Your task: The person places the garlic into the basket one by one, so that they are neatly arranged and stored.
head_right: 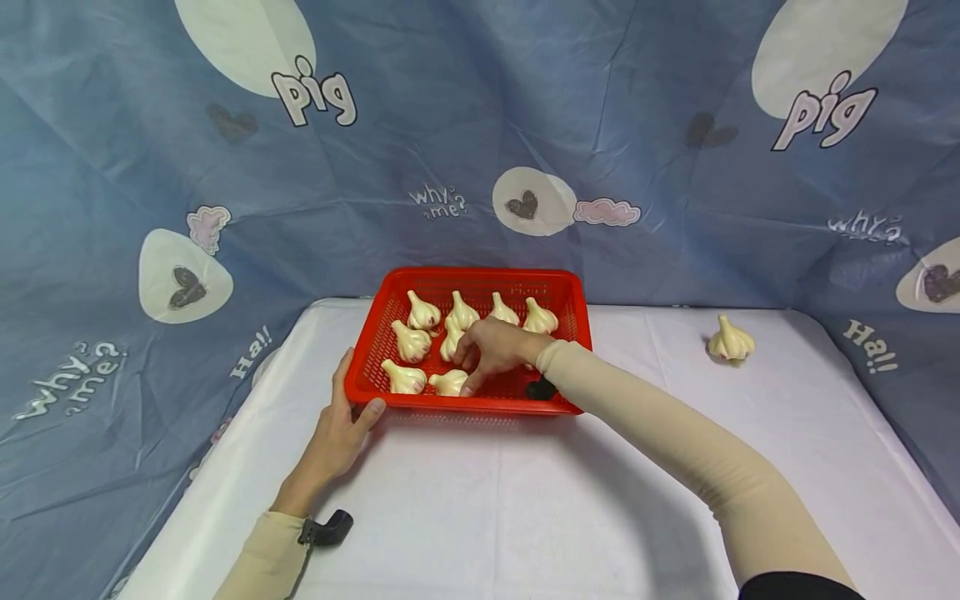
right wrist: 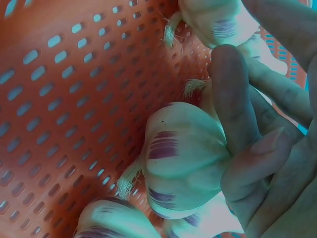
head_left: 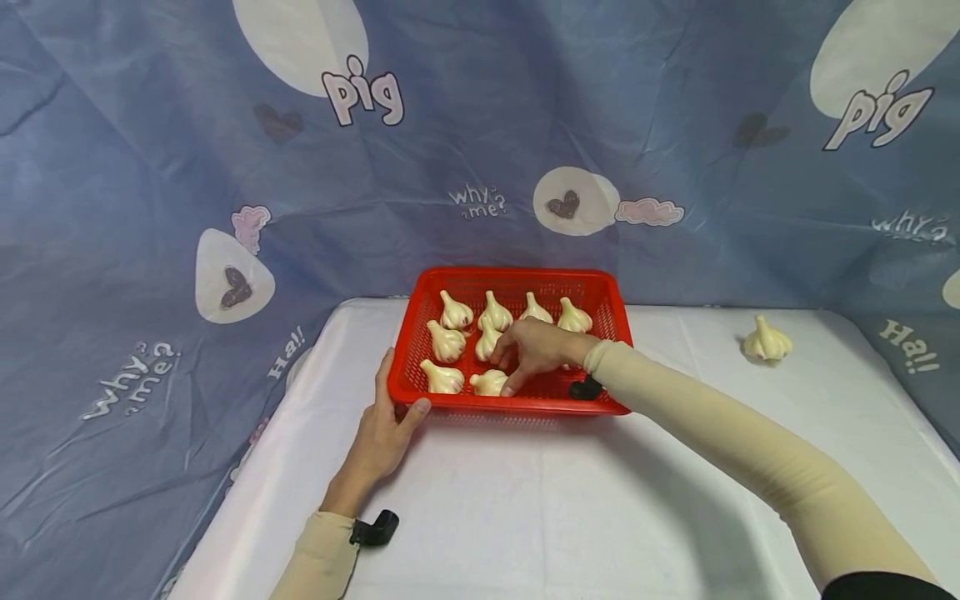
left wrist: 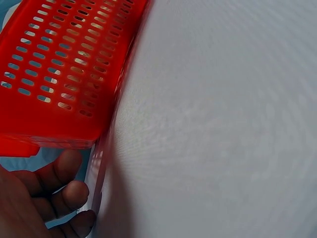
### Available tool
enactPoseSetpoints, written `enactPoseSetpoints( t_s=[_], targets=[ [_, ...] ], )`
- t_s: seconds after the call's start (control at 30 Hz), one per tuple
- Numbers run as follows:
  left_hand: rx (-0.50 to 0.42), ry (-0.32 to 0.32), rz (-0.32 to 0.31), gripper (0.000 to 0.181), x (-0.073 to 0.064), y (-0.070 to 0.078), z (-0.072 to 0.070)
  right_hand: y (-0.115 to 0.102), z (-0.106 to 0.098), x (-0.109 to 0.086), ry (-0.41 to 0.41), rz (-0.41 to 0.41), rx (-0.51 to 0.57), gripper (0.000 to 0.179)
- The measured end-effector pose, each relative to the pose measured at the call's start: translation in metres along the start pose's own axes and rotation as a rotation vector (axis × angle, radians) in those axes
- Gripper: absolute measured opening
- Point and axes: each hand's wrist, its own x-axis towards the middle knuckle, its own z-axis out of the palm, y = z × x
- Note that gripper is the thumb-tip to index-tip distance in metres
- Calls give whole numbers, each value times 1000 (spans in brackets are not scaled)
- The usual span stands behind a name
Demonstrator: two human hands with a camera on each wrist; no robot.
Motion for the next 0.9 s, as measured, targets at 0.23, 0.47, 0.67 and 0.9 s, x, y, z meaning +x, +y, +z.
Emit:
enactPoseSetpoints(
  t_s=[0.23, 0.47, 0.67, 0.9],
  targets=[
    [15, 5, -3, 99, 0, 0, 0, 3, 1, 1, -2, -33, -10, 44],
    [37, 9, -7, 99, -1, 0, -1, 4, 1, 1, -12, -57, 0, 29],
    [57, 15, -2, 98, -1, 1, -1, 4, 1, 0, -5, -58, 5, 27],
    [57, 14, -2, 99, 0, 1, -1, 4, 1, -1, 9, -50, -32, 27]
  ],
)
